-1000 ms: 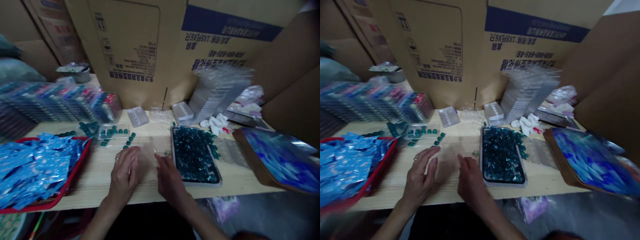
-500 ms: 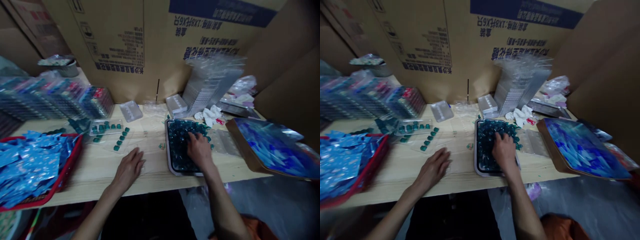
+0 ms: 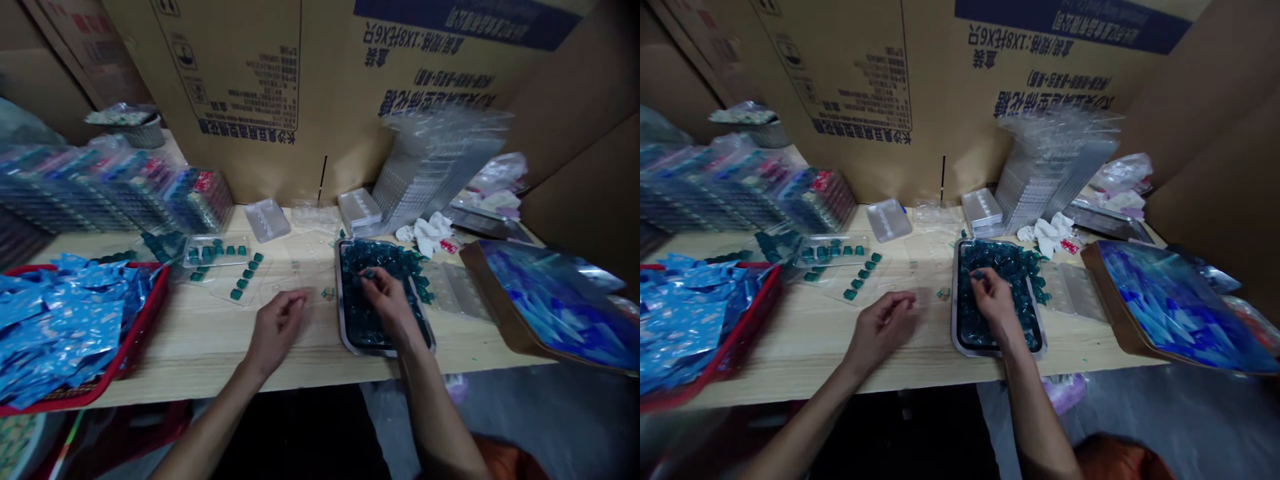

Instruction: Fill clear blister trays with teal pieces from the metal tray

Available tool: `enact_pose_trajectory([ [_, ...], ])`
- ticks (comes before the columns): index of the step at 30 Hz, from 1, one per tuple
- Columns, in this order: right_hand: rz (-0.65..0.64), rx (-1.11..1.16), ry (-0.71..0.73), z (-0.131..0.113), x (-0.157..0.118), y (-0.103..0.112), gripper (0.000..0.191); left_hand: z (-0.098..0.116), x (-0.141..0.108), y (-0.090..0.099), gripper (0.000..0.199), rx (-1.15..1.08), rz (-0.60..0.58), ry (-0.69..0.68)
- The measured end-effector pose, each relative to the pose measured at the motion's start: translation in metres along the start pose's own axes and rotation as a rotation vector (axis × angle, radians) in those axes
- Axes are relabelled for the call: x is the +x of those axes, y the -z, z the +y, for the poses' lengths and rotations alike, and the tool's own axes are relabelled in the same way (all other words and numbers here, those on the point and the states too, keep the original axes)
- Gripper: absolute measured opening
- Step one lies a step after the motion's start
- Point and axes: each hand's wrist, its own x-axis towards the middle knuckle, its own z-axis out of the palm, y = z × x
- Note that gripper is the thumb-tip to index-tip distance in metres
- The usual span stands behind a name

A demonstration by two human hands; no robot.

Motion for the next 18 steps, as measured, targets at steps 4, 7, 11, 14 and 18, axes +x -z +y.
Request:
enact_pose_trajectory([
  [4, -0.237, 0.322, -0.048, -0.019, -0.021, -0.05, 0.027, 0.004, 0.017, -0.026, 0.05, -0.397, -0.036, 0.251],
  [7, -0.238, 0.38, -0.058, -0.024, -0.029, -0.071, 0.024, -0.003, 0.021, -0.025, 0.035, -0.465, 0.026, 0.268],
  [11, -0.254, 0.451, -0.106, -0.023, -0.032, -0.086, 0.026, -0.007, 0.016, -0.013, 0.028, -0.623, 0.084, 0.374],
  [14, -0.241, 0.508, -0.133, -0.021, -0.032, -0.094, 0.028, -0.008, 0.011, -0.009, 0.027, -0.701, 0.115, 0.395],
  [18, -0.226, 0.658, -0.227, -0.021, -0.03, -0.093, 0.032, -0.01, 0.007, -0.001, 0.03, -0.758, 0.153, 0.454],
])
